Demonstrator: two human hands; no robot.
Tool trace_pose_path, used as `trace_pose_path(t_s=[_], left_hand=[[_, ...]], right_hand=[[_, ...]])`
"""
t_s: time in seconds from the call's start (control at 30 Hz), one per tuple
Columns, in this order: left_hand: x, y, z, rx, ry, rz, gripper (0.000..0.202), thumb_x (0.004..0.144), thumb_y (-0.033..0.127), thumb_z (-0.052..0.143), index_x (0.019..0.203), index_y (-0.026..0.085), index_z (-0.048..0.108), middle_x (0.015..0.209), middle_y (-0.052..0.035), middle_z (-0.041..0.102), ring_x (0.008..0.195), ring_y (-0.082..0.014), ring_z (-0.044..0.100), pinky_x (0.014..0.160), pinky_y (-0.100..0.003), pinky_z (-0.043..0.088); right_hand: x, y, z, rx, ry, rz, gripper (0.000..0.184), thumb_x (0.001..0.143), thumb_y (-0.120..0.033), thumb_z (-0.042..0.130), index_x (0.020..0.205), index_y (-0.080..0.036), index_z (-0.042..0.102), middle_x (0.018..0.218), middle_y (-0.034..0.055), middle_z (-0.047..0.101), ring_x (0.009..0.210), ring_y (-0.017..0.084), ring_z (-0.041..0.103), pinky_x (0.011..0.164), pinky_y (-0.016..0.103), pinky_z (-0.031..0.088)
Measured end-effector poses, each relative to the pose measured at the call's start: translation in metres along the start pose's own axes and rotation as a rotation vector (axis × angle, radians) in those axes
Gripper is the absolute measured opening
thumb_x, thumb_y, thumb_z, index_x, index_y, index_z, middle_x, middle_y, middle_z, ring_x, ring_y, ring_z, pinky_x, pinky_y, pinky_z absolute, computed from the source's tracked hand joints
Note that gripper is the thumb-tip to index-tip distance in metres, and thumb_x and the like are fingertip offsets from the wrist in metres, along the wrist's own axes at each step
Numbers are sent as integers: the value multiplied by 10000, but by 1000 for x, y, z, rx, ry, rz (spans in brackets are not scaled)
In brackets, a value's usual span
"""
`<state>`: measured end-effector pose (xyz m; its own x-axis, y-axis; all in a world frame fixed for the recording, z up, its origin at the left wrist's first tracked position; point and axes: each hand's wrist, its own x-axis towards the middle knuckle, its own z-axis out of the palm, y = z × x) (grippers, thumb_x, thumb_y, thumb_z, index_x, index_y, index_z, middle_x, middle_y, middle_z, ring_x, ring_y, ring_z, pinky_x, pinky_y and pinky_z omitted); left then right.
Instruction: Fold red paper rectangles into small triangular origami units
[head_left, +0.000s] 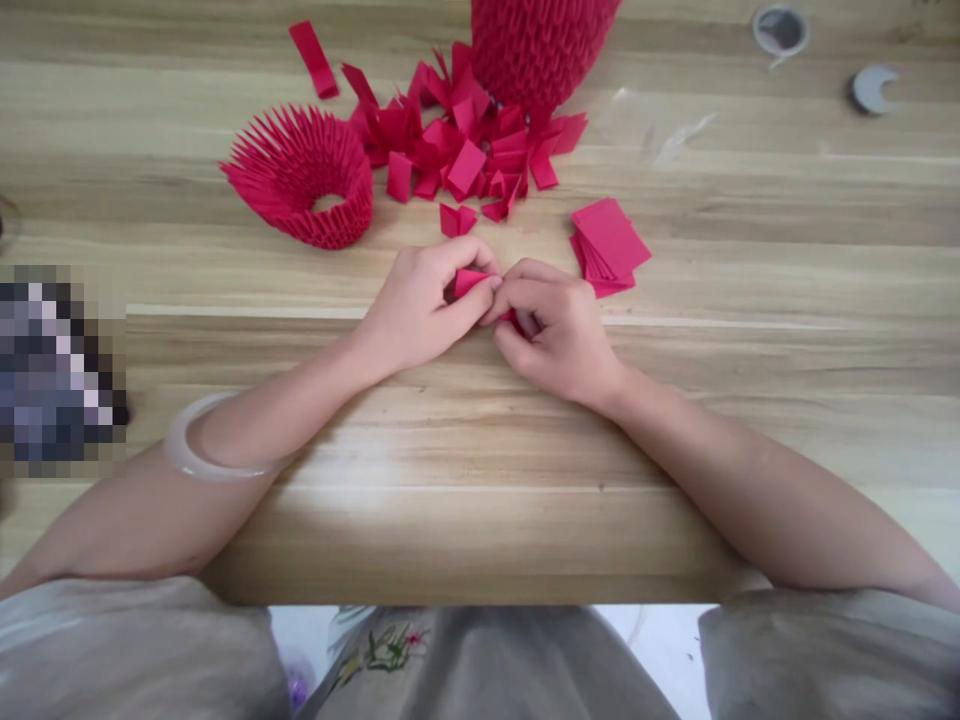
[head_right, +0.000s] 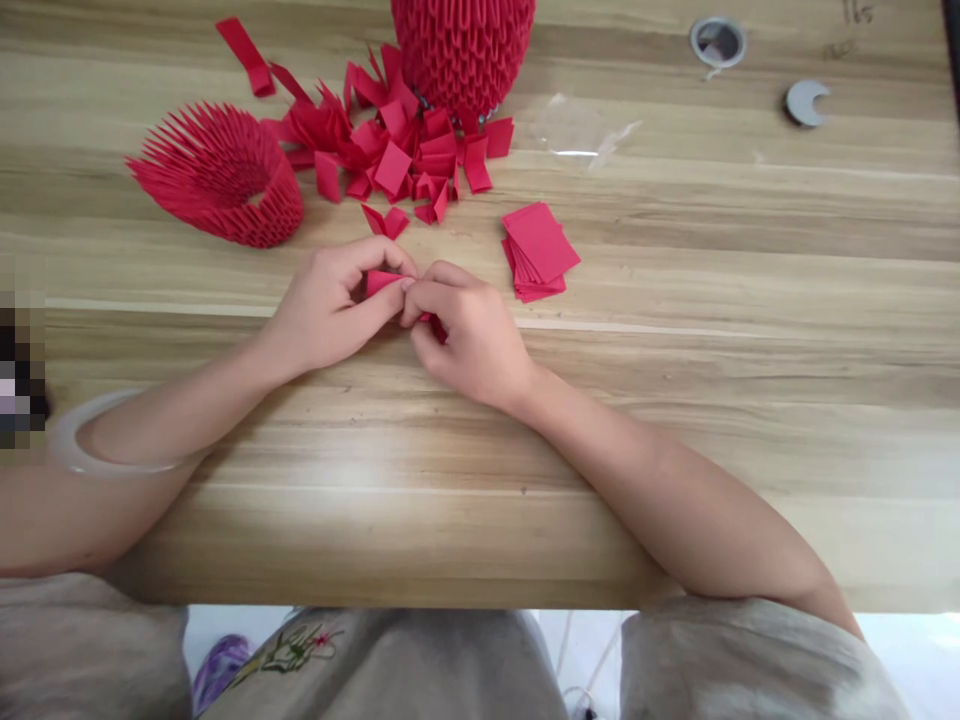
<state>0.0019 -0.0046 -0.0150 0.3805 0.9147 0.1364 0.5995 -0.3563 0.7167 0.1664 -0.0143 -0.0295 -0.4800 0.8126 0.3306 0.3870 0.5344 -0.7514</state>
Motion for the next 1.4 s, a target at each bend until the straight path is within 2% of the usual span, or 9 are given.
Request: trace_pose_path(t_s=[0.7, 1.4], left_hand=[[0, 1, 1, -31, -3, -36, 104, 803, 226, 518, 825, 184, 610, 720, -2, 602, 643, -130, 528, 612, -266, 416], [2, 3, 0, -8, 7, -33, 84, 798, 236, 520, 788, 186, 587, 748, -7, 617, 700, -151, 558, 639, -273, 421]], right_hand=[[-1, 0, 0, -56, 13, 31, 118, 719, -97, 539, 676, -205, 562, 765, 20, 575, 579, 106, 460, 580, 271, 447], [-1, -1, -2, -31, -4, 43, 132, 737, -110, 557, 658, -216, 553, 740, 24, 558, 593, 123, 481, 566, 303, 440]])
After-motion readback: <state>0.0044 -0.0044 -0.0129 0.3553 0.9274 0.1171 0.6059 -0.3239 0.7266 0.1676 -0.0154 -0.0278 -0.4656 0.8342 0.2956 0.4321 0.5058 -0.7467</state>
